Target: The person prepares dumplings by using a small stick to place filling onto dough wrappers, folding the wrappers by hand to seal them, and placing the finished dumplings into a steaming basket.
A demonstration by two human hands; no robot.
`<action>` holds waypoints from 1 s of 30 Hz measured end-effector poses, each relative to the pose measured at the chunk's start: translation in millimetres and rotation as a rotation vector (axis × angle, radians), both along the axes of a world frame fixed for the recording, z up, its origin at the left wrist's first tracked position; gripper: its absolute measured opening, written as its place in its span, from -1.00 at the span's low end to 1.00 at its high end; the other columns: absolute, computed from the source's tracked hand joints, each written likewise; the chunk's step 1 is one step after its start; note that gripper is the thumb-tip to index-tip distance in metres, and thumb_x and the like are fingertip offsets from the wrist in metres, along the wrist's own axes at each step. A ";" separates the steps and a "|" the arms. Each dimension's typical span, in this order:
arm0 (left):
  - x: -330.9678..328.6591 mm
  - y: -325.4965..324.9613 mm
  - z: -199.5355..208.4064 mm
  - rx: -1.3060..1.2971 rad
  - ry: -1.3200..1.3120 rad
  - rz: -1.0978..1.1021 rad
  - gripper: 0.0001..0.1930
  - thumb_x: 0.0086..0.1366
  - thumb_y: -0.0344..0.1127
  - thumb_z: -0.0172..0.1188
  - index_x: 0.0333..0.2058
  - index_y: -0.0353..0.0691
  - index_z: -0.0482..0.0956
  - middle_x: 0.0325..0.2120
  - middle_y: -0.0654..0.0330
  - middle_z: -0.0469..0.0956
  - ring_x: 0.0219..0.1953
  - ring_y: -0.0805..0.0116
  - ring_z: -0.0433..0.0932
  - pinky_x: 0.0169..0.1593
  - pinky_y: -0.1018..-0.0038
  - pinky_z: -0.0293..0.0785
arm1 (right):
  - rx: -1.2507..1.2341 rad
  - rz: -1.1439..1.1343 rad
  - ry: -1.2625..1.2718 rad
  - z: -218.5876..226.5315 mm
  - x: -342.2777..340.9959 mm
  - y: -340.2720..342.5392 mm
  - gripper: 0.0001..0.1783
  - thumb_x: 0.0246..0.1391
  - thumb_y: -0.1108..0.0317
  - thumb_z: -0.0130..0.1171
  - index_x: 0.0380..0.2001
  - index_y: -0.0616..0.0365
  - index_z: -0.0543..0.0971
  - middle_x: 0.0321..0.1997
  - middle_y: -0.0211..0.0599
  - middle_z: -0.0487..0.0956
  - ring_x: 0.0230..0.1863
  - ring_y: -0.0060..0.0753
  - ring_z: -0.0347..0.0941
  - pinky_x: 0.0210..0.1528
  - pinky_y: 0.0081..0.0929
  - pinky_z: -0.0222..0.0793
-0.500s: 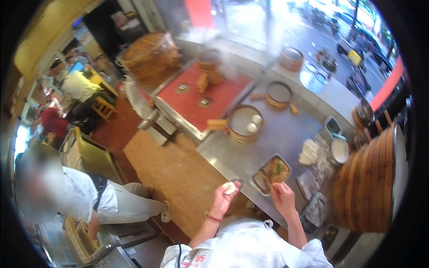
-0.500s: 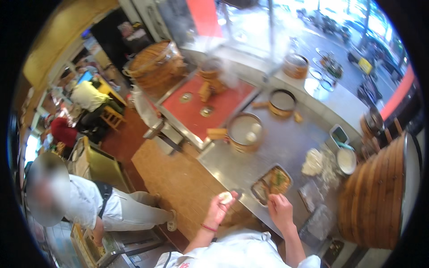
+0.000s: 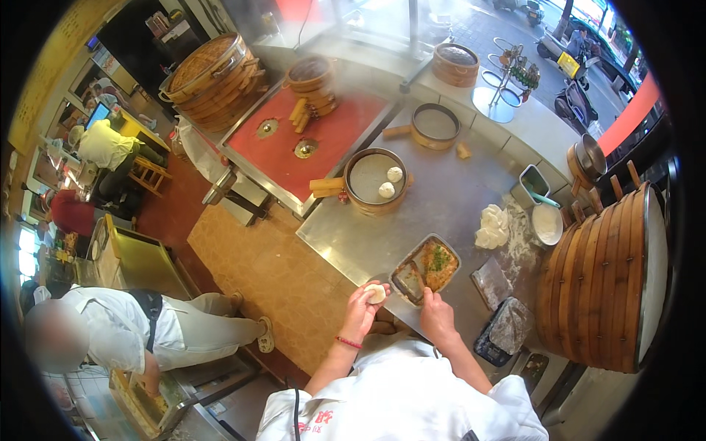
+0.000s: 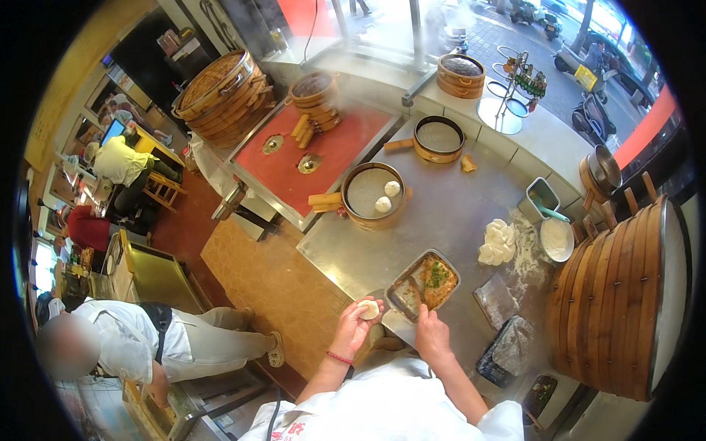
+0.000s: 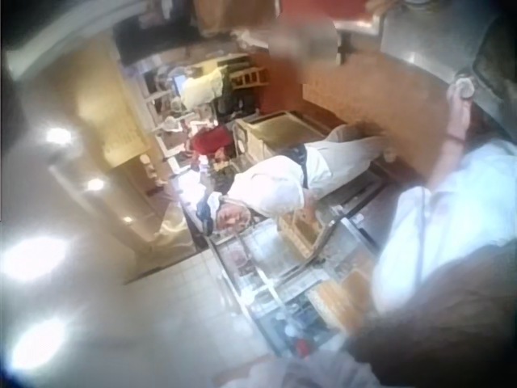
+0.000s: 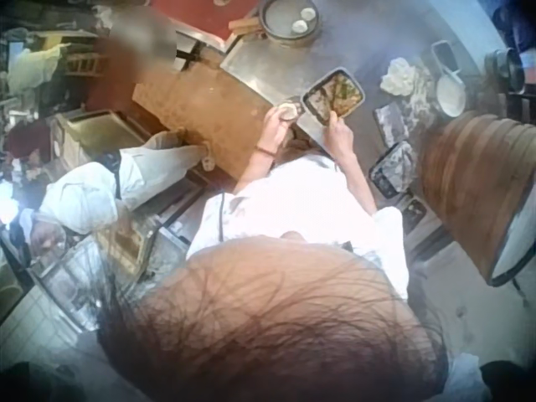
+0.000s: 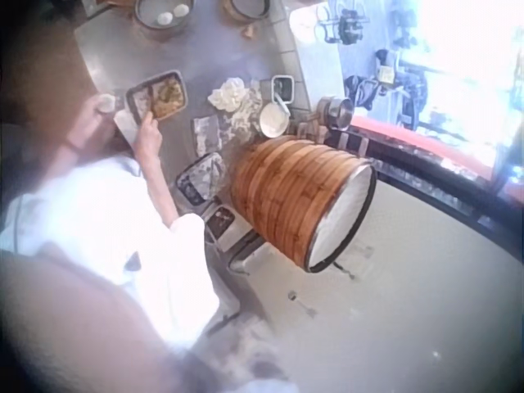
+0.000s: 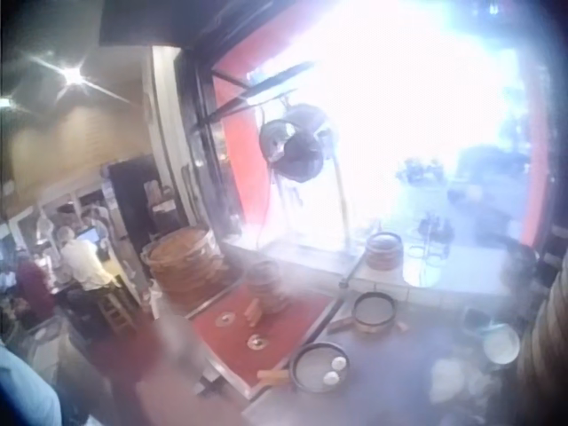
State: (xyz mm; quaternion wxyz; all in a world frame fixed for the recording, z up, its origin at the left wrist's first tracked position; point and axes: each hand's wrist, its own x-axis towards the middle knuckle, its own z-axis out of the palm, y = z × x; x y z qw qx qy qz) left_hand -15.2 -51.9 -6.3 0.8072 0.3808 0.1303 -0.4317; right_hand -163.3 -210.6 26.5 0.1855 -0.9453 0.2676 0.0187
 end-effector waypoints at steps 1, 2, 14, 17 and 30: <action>1.3 -0.8 1.5 0.006 -0.013 -0.019 -0.74 0.40 -0.52 -0.02 0.02 -0.37 0.46 -0.05 -0.12 0.59 -0.06 0.13 0.63 0.06 0.29 0.63 | -0.007 -0.009 0.003 0.2 6.4 -4.0 -0.67 0.03 0.52 0.12 -0.07 0.23 0.44 -0.30 -0.03 0.58 -0.39 0.06 0.63 -0.36 -0.12 0.58; 1.2 -1.9 2.7 0.010 -0.020 -0.045 -0.74 0.41 -0.51 -0.03 0.03 -0.36 0.46 -0.06 -0.11 0.60 -0.06 0.14 0.64 0.07 0.29 0.63 | -0.015 -0.026 0.012 -0.9 9.1 -8.7 -0.71 0.03 0.51 0.12 -0.12 0.22 0.45 -0.34 -0.05 0.59 -0.41 0.07 0.62 -0.37 -0.12 0.57; -20.6 -10.5 23.5 0.051 0.001 -0.497 -0.79 0.49 -0.35 0.00 0.03 -0.22 0.45 -0.13 0.07 0.61 -0.14 0.22 0.68 -0.12 0.38 0.69 | -0.041 0.252 0.074 121.0 -14.8 -78.3 -0.74 0.12 0.45 0.18 -0.10 0.01 0.61 -0.38 -0.19 0.56 -0.38 0.00 0.57 -0.35 -0.13 0.48; -32.7 -21.5 9.6 0.081 -0.018 -0.573 -0.77 0.50 -0.31 0.01 0.04 -0.24 0.44 -0.10 0.06 0.60 -0.09 0.27 0.66 -0.06 0.41 0.67 | -0.075 0.350 0.127 125.7 0.7 -90.9 -0.72 0.10 0.39 0.18 -0.08 -0.02 0.60 -0.38 -0.21 0.55 -0.38 -0.08 0.58 -0.33 -0.17 0.50; -60.9 -37.6 -8.0 0.126 0.026 -0.395 -0.78 0.46 -0.38 -0.02 0.01 -0.29 0.42 -0.09 0.10 0.57 -0.07 0.29 0.64 0.01 0.42 0.58 | -0.247 0.575 0.509 108.4 62.5 -79.8 -0.90 -0.07 0.43 0.19 -0.45 0.17 0.64 -0.51 -0.15 0.64 -0.37 -0.07 0.65 -0.35 -0.18 0.54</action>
